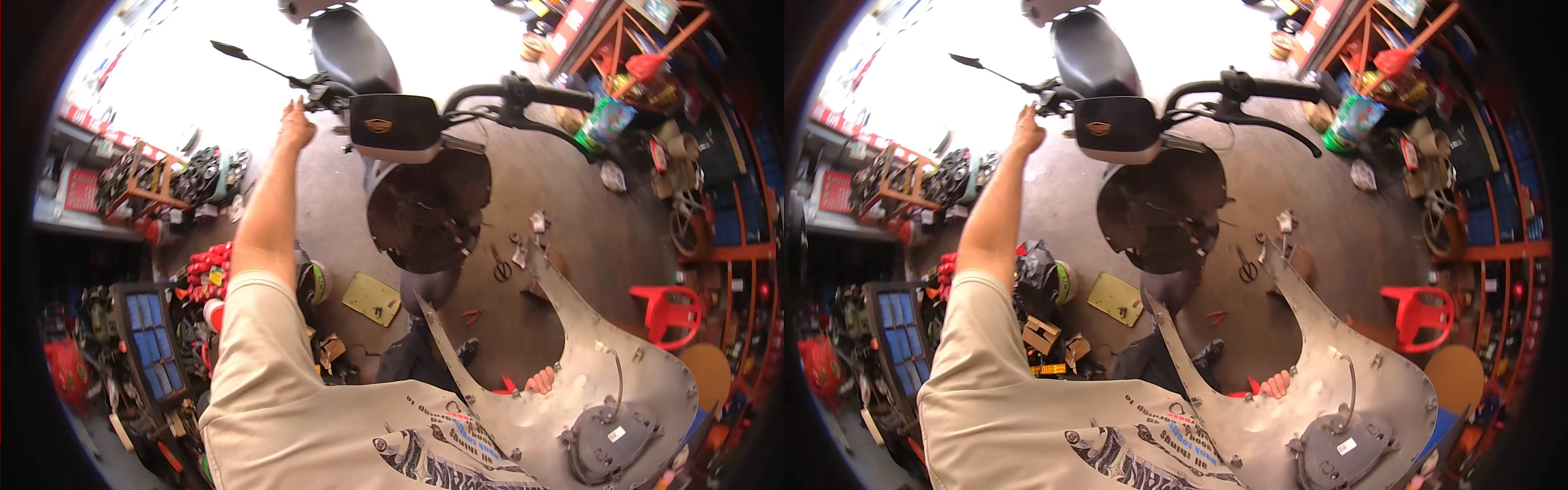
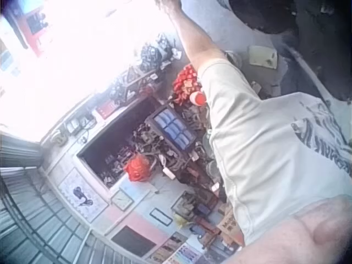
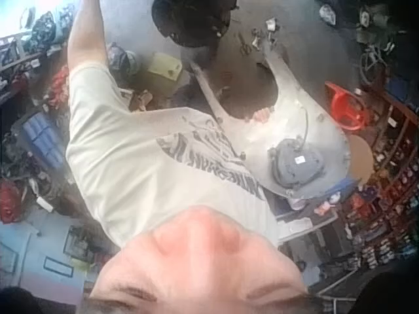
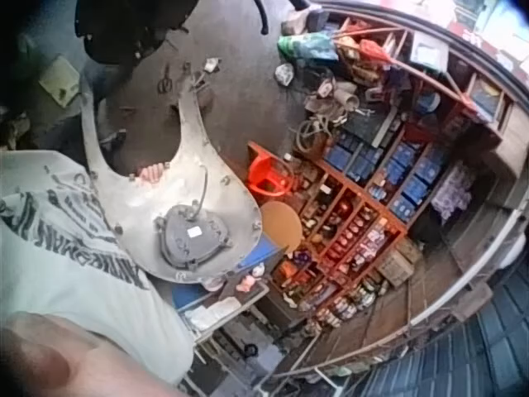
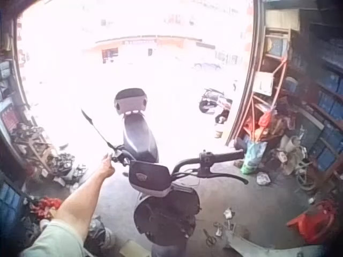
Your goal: Attaching body panels and maintaining the front wheel area of a scooter.
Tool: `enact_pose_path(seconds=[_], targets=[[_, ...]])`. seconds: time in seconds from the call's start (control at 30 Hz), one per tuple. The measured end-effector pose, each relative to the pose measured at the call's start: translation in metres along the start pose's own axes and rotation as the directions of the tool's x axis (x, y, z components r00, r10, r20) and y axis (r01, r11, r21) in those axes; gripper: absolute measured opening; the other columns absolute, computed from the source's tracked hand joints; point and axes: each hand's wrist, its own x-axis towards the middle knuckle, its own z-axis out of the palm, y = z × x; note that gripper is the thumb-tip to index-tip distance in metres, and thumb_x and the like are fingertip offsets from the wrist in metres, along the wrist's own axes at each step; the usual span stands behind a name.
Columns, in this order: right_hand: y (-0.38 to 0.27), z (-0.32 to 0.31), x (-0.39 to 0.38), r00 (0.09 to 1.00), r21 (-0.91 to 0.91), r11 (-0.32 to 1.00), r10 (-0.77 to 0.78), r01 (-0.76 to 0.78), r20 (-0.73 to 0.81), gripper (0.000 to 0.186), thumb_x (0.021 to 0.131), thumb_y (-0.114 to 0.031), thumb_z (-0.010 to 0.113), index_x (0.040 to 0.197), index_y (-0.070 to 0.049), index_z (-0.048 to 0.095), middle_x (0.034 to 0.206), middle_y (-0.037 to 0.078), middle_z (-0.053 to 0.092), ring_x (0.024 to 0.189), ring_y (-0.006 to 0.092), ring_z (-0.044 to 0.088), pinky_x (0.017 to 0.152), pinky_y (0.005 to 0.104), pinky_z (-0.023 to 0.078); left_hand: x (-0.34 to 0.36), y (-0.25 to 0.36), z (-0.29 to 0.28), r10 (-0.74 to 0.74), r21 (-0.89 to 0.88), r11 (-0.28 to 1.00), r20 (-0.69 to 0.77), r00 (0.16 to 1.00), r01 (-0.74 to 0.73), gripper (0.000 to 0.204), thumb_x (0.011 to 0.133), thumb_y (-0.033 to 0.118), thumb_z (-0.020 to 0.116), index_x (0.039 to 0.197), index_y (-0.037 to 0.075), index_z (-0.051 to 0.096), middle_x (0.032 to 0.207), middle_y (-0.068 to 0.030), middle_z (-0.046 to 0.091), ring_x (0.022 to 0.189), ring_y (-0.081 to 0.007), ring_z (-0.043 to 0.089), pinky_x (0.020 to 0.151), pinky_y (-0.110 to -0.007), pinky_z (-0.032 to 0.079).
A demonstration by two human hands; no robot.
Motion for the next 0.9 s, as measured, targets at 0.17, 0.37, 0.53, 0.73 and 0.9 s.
enact_pose_path(seconds=[0.17,0.37,0.53,0.73,0.9], targets=[[0.004,-0.048,-0.048,0.979,0.011,0.998,-0.054,0.057,-0.197,0.040,0.097,-0.024,0.045,0.131,-0.004,0.048,0.126,0.011,0.056,0.115,0.0247,0.055,0.097,0.0385,0.046,0.022,0.011,0.001,0.015,-0.069,0.998,0.239,0.971,0.001,0.039,0.076,0.003,0.051,0.114,0.005,0.050,0.115,-0.0232,0.055,0.113,-0.0417,0.051,0.096,-0.046,0.043],[0.017,-0.072,-0.093,0.960,0.020,0.998,-0.050,0.058,-0.277,0.039,0.097,-0.024,0.045,0.131,-0.004,0.048,0.126,0.011,0.056,0.115,0.0248,0.055,0.097,0.0384,0.046,-0.027,0.030,-0.035,0.090,-0.050,0.995,0.038,0.995,-0.088,0.038,0.073,0.005,0.053,0.111,0.006,0.052,0.110,-0.0170,0.057,0.107,-0.0381,0.051,0.093,-0.046,0.042],[0.036,-0.083,-0.121,0.955,0.031,0.998,-0.039,0.050,-0.295,0.039,0.097,-0.023,0.045,0.131,-0.004,0.048,0.126,0.011,0.056,0.115,0.0248,0.055,0.096,0.0384,0.046,-0.084,0.062,-0.096,0.072,-0.035,0.997,0.006,0.997,-0.072,0.028,0.076,0.007,0.056,0.103,0.005,0.056,0.099,-0.0116,0.060,0.100,-0.0335,0.053,0.087,-0.046,0.042],[0.055,-0.083,-0.134,0.961,0.036,0.999,-0.023,0.034,-0.276,0.039,0.097,-0.022,0.045,0.131,-0.004,0.048,0.125,0.011,0.056,0.115,0.0249,0.056,0.096,0.0384,0.046,-0.141,0.113,-0.146,0.084,-0.098,0.991,-0.108,0.991,-0.095,0.035,0.077,0.009,0.064,0.111,0.006,0.058,0.092,-0.0084,0.061,0.091,-0.0277,0.059,0.080,-0.042,0.043],[0.067,-0.087,-0.142,0.966,0.032,0.999,-0.006,0.015,-0.258,0.039,0.097,-0.022,0.045,0.131,-0.004,0.048,0.125,0.011,0.056,0.115,0.0249,0.056,0.096,0.0384,0.047,-0.168,0.145,-0.172,0.029,-0.038,0.999,-0.093,0.995,-0.033,0.043,0.077,0.011,0.064,0.119,0.007,0.057,0.100,-0.0067,0.060,0.098,-0.0264,0.057,0.086,-0.041,0.041]])
